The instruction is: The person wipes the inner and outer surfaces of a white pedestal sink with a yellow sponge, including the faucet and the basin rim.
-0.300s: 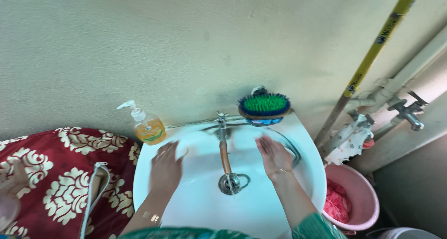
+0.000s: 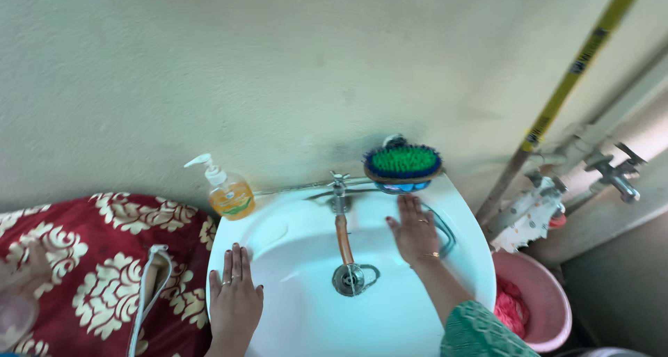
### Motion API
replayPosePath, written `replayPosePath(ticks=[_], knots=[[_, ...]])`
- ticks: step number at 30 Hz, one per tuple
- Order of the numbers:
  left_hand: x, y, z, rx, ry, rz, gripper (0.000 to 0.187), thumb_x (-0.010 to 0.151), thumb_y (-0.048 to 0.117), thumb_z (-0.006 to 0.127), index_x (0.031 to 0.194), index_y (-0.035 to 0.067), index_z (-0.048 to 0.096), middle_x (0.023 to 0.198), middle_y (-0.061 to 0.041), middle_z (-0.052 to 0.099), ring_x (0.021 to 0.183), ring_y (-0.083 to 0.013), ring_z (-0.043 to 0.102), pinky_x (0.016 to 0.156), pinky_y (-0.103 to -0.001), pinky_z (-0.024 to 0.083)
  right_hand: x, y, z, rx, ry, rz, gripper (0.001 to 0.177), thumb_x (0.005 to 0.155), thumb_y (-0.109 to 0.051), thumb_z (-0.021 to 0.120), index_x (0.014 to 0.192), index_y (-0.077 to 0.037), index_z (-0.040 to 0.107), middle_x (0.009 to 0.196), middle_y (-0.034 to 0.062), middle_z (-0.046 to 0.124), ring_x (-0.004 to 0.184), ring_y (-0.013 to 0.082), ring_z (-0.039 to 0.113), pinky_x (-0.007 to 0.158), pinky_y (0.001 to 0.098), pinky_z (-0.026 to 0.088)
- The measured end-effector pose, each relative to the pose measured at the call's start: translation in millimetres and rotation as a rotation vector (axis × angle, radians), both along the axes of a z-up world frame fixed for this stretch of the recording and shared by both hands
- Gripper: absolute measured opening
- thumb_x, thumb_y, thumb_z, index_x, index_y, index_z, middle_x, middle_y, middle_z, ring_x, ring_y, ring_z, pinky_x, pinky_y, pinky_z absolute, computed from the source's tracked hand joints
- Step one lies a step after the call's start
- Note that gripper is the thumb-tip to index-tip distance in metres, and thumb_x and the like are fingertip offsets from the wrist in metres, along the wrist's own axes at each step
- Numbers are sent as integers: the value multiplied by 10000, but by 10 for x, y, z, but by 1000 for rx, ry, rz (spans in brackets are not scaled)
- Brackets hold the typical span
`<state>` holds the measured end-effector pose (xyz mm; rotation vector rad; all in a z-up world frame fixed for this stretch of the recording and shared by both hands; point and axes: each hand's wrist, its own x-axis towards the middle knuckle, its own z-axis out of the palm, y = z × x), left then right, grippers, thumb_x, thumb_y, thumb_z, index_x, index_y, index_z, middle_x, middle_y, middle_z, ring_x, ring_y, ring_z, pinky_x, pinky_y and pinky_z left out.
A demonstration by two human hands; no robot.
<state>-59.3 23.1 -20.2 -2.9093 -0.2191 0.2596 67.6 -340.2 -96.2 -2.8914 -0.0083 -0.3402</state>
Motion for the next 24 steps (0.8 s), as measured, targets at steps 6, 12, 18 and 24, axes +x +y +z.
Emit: replayPosePath(ticks=[6,12,18,24], knots=[[-6,-20,96,-32,-57,124,861,973,409,546,1610,105,53,1706,-55,61,1562,-222,95,1246,-454,188,155,560,-299,-37,-14,36,664,1038,-431,393,1575,-57,283,1636,205,273,1549,333,196,1241,484,165],[-8,50,173,-107,54,138,944,951,494,564,1619,93,30,1706,-59,41,1571,-199,59,1267,-410,150,-482,1161,-316,74,-398,218,834,942,-468,453,1534,79,243,1594,331,213,1509,435,124,1207,518,127],[56,216,-22,-134,-46,87,765,1005,494,387,1604,132,79,1696,-21,72,1541,-163,97,1236,-444,150,-307,2173,-104,-21,-22,389,804,1011,-484,448,1517,99,225,1619,285,189,1526,395,109,1212,533,110],[40,324,-210,-273,-211,94,741,1020,517,320,1590,70,164,1681,-72,148,1552,-198,124,1239,-435,138,150,2491,-43,24,-67,43,733,984,-403,487,1515,53,269,1603,236,267,1508,356,203,1210,514,168]])
